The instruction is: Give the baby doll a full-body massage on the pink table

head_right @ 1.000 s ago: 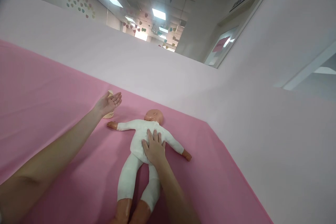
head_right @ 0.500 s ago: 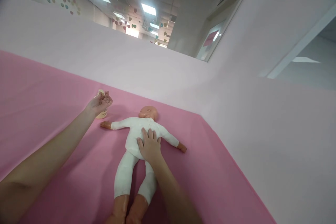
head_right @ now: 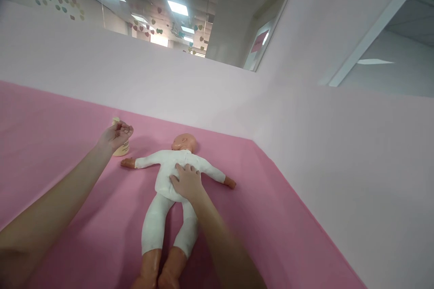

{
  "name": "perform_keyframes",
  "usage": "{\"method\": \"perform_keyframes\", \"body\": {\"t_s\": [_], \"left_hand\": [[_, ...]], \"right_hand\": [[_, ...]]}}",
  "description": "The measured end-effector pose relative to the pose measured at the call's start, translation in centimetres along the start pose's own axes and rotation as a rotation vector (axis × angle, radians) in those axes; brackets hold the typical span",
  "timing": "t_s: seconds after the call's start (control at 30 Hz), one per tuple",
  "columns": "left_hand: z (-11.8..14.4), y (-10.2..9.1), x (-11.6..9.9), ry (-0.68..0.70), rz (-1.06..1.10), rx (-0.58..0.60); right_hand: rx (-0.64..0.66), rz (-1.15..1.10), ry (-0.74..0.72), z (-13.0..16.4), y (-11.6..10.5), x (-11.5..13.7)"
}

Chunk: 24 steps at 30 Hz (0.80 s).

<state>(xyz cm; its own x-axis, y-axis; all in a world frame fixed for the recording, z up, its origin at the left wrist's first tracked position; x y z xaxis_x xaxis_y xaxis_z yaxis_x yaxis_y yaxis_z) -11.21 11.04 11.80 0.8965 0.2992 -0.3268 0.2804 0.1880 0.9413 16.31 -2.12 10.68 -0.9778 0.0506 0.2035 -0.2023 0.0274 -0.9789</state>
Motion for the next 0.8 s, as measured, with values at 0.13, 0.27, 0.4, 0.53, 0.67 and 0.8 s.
{"method": "perform_keyframes", "body": {"t_s": [0.13, 0.27, 0.4, 0.53, 0.67, 0.8], "left_hand": [[0.5, 0.7, 0.2, 0.037, -0.020, 0.044], [6.0, 3.6, 4.7, -0.083, -0.116, 0.292], [17.4, 4.9, 13.1, -0.492, -0.432, 0.783], [22.3, 4.5, 15.1, -0.498, -0.514, 0.923], [21.4, 4.0, 14.2, -0.358, -0.632, 0.837], [20.6, 3.7, 12.8, -0.155, -0.739, 0.776]], "right_hand": [[0.053, -0.165, -0.048, 0.0, -0.4, -0.4], [0.039, -0.592, -0.141, 0.6, -3.1, 0.3], [0.081, -1.097, -0.169, 2.0, -5.0, 1.3], [0.117, -1.363, -0.135, 3.6, -5.0, 2.2], [0.028, -1.438, -0.056, 4.7, -4.2, 2.1], [-0.032, -1.382, -0.065, 6.2, -3.3, 2.9]]}}
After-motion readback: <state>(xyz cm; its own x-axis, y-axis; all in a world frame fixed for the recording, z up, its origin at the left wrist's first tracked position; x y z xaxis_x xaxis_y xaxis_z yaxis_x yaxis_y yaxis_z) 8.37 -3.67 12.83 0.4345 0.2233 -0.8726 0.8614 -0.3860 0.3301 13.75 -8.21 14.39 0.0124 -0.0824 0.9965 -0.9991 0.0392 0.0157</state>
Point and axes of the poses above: each hand's wrist, its own z-axis away from the middle knuckle, its own y-axis out of the palm, x = y × z, the point moved 10 cm from there along -z, towards the middle knuckle, and after that the axes turned 14 degrees about y, right-handed, at the moved point
